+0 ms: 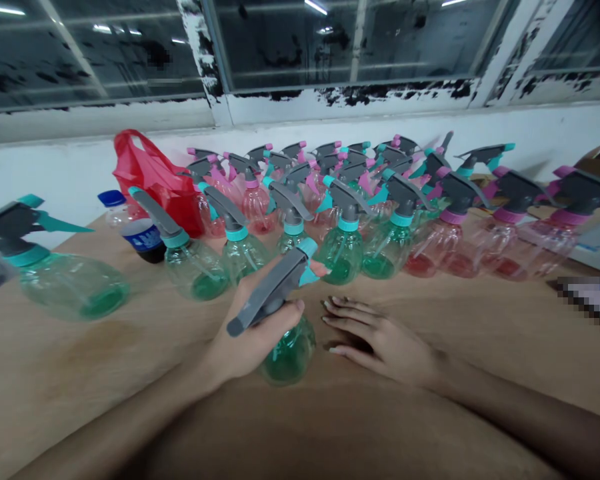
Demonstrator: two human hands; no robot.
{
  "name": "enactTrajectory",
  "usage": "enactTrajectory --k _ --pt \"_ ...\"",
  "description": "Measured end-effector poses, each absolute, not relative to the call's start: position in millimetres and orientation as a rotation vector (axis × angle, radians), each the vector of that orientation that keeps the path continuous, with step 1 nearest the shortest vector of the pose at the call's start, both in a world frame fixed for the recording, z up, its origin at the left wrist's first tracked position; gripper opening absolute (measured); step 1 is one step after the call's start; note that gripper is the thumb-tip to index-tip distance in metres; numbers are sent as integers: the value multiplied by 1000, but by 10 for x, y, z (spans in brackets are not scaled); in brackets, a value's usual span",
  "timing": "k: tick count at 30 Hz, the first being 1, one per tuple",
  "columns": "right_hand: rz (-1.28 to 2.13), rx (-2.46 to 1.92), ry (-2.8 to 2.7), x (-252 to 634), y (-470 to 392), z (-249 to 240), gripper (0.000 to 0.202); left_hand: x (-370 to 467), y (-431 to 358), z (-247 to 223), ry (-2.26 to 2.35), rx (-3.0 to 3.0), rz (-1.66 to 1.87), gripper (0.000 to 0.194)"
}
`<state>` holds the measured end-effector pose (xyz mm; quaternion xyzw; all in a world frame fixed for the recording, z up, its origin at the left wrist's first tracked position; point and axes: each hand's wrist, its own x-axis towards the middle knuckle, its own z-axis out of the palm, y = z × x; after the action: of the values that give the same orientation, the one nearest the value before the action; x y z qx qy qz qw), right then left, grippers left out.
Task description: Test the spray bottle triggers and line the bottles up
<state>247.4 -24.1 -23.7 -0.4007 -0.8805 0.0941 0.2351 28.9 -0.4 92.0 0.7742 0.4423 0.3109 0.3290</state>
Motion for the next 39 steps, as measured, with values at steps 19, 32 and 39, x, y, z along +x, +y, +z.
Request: enactTrajectory --k 19,32,39 --pt "268 -1132 -2441 2469 -251 -238 47 309 -3 901 979 1932 882 45" --pt "277 -1135 -2428 2472 -251 -254 47 293 -8 871 983 1906 866 48" --pt "269 -1136 -2440 2476 -246 -256 47 295 2 862 927 1899 916 49"
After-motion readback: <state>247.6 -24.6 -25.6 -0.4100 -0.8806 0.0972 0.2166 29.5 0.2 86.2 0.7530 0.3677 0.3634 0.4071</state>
